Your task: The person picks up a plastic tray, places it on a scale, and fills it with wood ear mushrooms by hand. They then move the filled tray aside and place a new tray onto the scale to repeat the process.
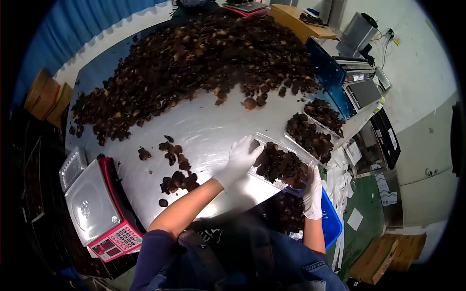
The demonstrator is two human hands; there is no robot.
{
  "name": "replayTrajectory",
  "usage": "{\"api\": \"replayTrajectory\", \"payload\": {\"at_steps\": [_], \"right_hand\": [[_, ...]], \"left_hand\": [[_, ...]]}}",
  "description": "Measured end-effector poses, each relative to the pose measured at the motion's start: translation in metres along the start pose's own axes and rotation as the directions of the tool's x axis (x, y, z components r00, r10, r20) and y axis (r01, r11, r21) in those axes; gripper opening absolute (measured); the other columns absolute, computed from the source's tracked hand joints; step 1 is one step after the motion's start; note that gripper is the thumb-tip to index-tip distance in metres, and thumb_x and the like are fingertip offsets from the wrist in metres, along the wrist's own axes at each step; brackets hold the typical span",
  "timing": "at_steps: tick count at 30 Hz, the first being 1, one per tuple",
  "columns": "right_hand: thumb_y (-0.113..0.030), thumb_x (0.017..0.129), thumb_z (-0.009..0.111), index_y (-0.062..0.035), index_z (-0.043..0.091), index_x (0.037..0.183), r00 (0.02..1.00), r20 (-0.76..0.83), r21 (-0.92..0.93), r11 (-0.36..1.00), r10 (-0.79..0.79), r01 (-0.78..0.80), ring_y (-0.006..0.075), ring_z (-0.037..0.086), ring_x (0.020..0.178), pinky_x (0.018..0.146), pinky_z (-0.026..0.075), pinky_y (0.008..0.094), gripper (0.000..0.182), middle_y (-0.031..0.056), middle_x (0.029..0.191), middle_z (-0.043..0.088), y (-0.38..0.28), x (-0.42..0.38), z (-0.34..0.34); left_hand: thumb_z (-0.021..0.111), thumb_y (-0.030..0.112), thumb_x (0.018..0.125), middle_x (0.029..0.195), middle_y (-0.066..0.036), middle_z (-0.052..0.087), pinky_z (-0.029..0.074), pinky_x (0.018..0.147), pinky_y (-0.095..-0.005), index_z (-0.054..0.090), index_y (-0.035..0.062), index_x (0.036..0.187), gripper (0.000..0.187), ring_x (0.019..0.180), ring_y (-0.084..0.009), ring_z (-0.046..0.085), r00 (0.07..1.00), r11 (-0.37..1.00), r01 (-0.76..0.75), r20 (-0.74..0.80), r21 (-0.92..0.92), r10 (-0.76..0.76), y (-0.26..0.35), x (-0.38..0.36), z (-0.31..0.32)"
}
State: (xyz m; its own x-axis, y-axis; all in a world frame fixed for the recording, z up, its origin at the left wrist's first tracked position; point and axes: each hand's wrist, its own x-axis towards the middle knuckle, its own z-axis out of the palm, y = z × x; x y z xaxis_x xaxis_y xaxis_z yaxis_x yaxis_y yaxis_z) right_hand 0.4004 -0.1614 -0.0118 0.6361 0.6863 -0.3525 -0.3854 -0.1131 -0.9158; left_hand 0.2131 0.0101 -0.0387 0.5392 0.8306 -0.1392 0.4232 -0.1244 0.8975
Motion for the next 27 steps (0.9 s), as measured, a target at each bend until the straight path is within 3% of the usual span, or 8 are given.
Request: {"api": "replayTrajectory", "payload": {"at_steps": [7,9,11,13,16,18,21,27], "right_hand": [[-0.037,0.102,0.046,-0.0049,0.052,0.133,1.0,-0.027,0.154,0.988,-0.012,0.016,0.0201,0.059,0.107,0.088,0.049,0.0338,0.045,0.0081,0.12,0.061,0.019,0.03,-0.041],[-0.035,0.102,0.047,-0.0023,0.044,0.14,0.966,-0.242,-0.07,0.994,-0.094,0.08,0.0245,0.05,0.124,0.105,0.038,0.0365,0.05,0.0122,0.134,0.052,0.01,0.022,-0.042],[-0.02,0.099,0.053,0.0035,0.038,0.142,0.778,-0.229,-0.542,0.74,-0.586,0.398,0.0297,0.039,0.133,0.113,0.027,0.0404,0.051,0.0191,0.143,0.04,0.016,0.005,-0.035],[-0.008,0.091,0.057,0.0052,0.039,0.14,0.692,-0.008,-0.728,0.479,-0.722,0.49,0.0342,0.041,0.129,0.113,0.028,0.043,0.053,0.0218,0.138,0.042,0.012,-0.028,-0.004],[-0.007,0.076,0.061,0.0025,0.056,0.122,0.554,0.488,-0.599,0.202,-0.674,0.774,0.0375,0.052,0.115,0.104,0.037,0.0448,0.047,0.0196,0.123,0.055,0.041,-0.05,0.035],[-0.021,0.077,0.067,0.0025,0.057,0.122,0.47,0.676,-0.386,0.271,-0.567,0.882,0.0406,0.05,0.12,0.103,0.034,0.0504,0.052,0.0198,0.128,0.054,0.068,-0.062,0.066],[-0.029,0.08,0.067,0.0027,0.048,0.133,0.485,0.728,-0.502,0.105,-0.484,0.859,0.0393,0.042,0.13,0.108,0.03,0.0506,0.065,0.0225,0.137,0.046,0.083,-0.064,0.104],[-0.041,0.086,0.064,0.0039,0.035,0.143,0.749,0.522,-0.821,-0.004,-0.408,0.57,0.0412,0.035,0.136,0.112,0.023,0.0511,0.078,0.0269,0.142,0.04,0.105,-0.055,0.121]], "left_hand": [[0.056,0.037,0.095,0.145,-0.025,0.042,0.03,0.114,-0.0403,0.039,-0.0055,0.143,0.066,0.137,-0.0373,0.038,0.996,0.995,-0.034,-0.08,0.093,0.042,0.033,0.021,0.025],[0.06,0.031,0.092,0.145,-0.027,0.041,0.03,0.114,-0.0434,0.04,-0.0058,0.141,0.064,0.135,-0.0402,0.038,0.979,0.988,-0.11,-0.158,0.104,0.126,0.02,0.006,0.019],[0.066,0.023,0.087,0.143,-0.029,0.041,0.033,0.111,-0.0452,0.042,-0.0067,0.139,0.064,0.133,-0.0423,0.039,0.931,0.919,-0.196,-0.229,0.341,0.283,0.014,-0.034,-0.001],[0.071,0.019,0.083,0.138,-0.029,0.046,0.038,0.107,-0.0455,0.044,-0.007,0.136,0.066,0.129,-0.0422,0.044,0.946,0.894,-0.192,-0.166,0.406,0.278,0.012,-0.087,-0.023],[0.071,0.02,0.083,0.132,-0.025,0.052,0.044,0.101,-0.0435,0.046,-0.0052,0.136,0.063,0.124,-0.0395,0.05,0.922,0.757,-0.356,0.074,0.548,0.379,-0.001,-0.152,-0.049],[0.07,0.02,0.081,0.132,-0.024,0.053,0.046,0.101,-0.0421,0.047,-0.0034,0.136,0.064,0.124,-0.0372,0.052,0.874,0.65,-0.482,0.273,0.587,0.401,-0.028,-0.183,-0.062],[0.063,0.017,0.079,0.135,-0.017,0.052,0.049,0.098,-0.0363,0.054,0.0015,0.131,0.054,0.124,-0.028,0.054,0.799,0.461,-0.6,0.47,0.653,0.374,-0.064,-0.212,-0.073],[0.067,0.009,0.077,0.128,-0.016,0.059,0.047,0.1,-0.0419,0.062,0.0024,0.119,0.044,0.12,-0.0325,0.055,0.942,0.615,-0.276,0.082,0.739,0.324,0.01,-0.253,-0.178]]}}
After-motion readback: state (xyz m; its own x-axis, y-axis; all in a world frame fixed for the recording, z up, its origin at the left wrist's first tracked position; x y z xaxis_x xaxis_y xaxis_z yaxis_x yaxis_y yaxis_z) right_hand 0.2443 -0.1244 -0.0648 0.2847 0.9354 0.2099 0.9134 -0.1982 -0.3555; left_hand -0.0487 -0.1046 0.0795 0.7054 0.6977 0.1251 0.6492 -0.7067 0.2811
